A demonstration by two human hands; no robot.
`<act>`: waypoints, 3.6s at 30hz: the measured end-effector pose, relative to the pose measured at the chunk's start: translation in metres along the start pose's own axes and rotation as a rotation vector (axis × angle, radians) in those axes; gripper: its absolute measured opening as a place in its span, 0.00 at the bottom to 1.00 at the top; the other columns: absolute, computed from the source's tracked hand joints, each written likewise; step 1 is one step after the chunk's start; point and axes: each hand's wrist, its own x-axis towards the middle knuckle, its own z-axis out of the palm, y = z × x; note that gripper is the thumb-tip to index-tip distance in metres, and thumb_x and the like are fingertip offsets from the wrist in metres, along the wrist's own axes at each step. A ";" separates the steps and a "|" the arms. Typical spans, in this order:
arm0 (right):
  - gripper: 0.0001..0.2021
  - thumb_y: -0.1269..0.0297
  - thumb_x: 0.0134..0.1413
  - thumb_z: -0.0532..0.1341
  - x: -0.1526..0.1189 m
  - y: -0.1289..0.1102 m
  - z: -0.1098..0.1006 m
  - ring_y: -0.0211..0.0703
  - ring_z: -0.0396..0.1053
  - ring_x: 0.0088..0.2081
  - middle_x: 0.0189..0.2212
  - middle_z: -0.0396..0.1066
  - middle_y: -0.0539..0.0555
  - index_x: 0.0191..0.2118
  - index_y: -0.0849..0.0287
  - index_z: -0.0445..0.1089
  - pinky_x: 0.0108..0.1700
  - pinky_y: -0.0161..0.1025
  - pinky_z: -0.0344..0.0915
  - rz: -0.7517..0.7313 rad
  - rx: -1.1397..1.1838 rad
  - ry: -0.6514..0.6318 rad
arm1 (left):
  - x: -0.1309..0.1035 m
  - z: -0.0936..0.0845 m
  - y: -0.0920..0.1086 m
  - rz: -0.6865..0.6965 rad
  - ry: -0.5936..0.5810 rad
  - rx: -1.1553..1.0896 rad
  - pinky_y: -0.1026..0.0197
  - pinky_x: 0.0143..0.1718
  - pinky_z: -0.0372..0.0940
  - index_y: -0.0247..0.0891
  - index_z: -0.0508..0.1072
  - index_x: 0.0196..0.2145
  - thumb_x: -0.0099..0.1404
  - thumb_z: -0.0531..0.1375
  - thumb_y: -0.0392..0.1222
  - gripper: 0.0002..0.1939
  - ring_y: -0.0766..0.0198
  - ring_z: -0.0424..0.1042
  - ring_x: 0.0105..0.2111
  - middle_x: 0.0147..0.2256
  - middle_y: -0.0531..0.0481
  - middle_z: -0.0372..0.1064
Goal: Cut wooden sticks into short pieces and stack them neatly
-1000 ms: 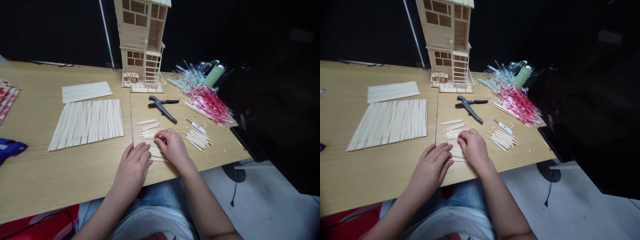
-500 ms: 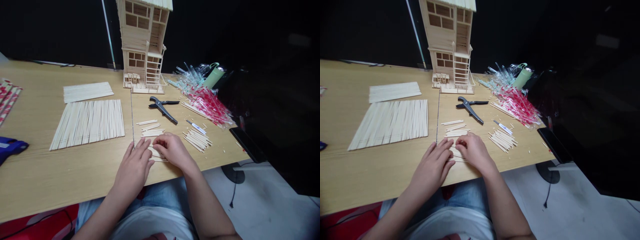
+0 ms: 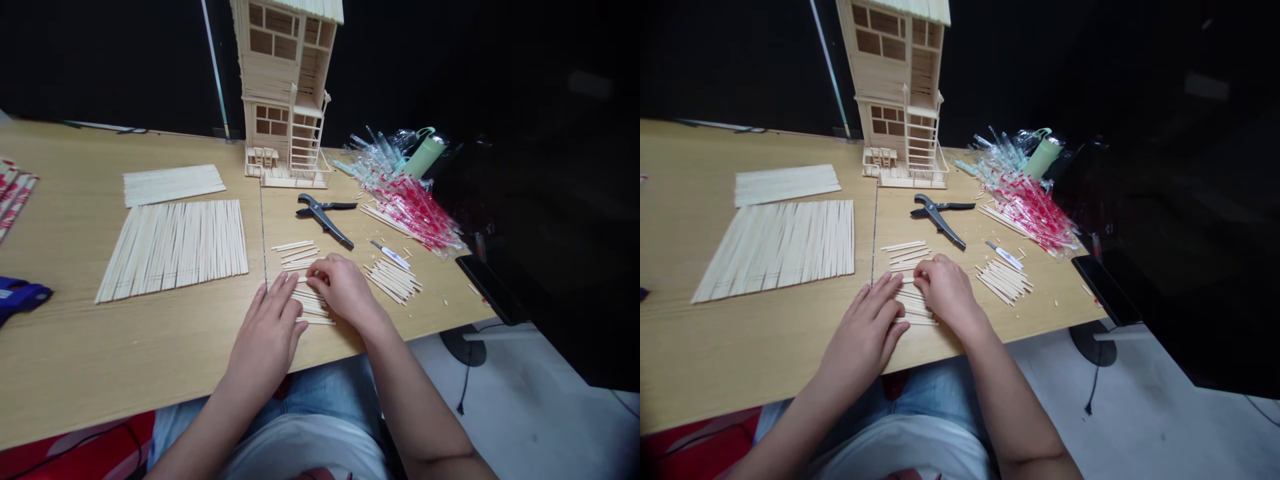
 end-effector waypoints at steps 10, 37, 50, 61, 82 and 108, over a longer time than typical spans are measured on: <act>0.04 0.68 0.60 0.64 0.016 -0.003 0.003 0.42 0.68 0.37 0.34 0.71 0.52 0.37 0.54 0.77 0.39 0.36 0.58 0.011 -0.085 0.054 | 0.000 0.001 0.000 -0.031 -0.056 0.006 0.38 0.65 0.54 0.37 0.70 0.39 0.68 0.58 0.40 0.05 0.47 0.58 0.65 0.62 0.37 0.63; 0.05 0.65 0.60 0.64 0.020 -0.003 -0.004 0.41 0.69 0.38 0.36 0.73 0.53 0.40 0.54 0.78 0.42 0.36 0.60 -0.034 -0.062 -0.025 | 0.000 0.001 0.000 -0.030 -0.077 0.064 0.37 0.65 0.53 0.36 0.70 0.41 0.69 0.58 0.42 0.07 0.46 0.54 0.67 0.65 0.38 0.60; 0.02 0.65 0.60 0.64 0.027 -0.003 0.001 0.41 0.68 0.36 0.36 0.71 0.51 0.38 0.53 0.74 0.34 0.35 0.55 0.034 -0.219 0.042 | 0.000 -0.001 0.001 -0.045 -0.076 0.049 0.36 0.66 0.53 0.37 0.69 0.40 0.69 0.59 0.42 0.06 0.47 0.55 0.67 0.64 0.39 0.61; 0.02 0.65 0.57 0.66 0.022 -0.006 -0.007 0.40 0.68 0.35 0.33 0.72 0.52 0.36 0.54 0.78 0.39 0.35 0.59 -0.087 -0.109 -0.163 | 0.000 -0.002 0.002 -0.032 -0.065 0.061 0.36 0.65 0.54 0.37 0.70 0.41 0.68 0.59 0.42 0.06 0.45 0.52 0.68 0.66 0.38 0.56; 0.06 0.66 0.58 0.65 0.055 -0.001 -0.003 0.40 0.70 0.37 0.36 0.75 0.52 0.41 0.54 0.79 0.40 0.35 0.61 -0.077 -0.110 0.020 | 0.000 0.000 0.001 -0.039 -0.064 0.041 0.36 0.66 0.52 0.37 0.70 0.41 0.68 0.59 0.41 0.05 0.46 0.54 0.67 0.64 0.39 0.60; 0.21 0.66 0.63 0.61 0.065 0.006 0.013 0.47 0.57 0.64 0.63 0.61 0.60 0.61 0.56 0.67 0.65 0.46 0.52 -0.343 -0.101 -0.032 | -0.002 0.003 0.001 -0.019 -0.008 0.064 0.36 0.65 0.53 0.38 0.70 0.40 0.69 0.58 0.40 0.04 0.46 0.58 0.65 0.62 0.39 0.64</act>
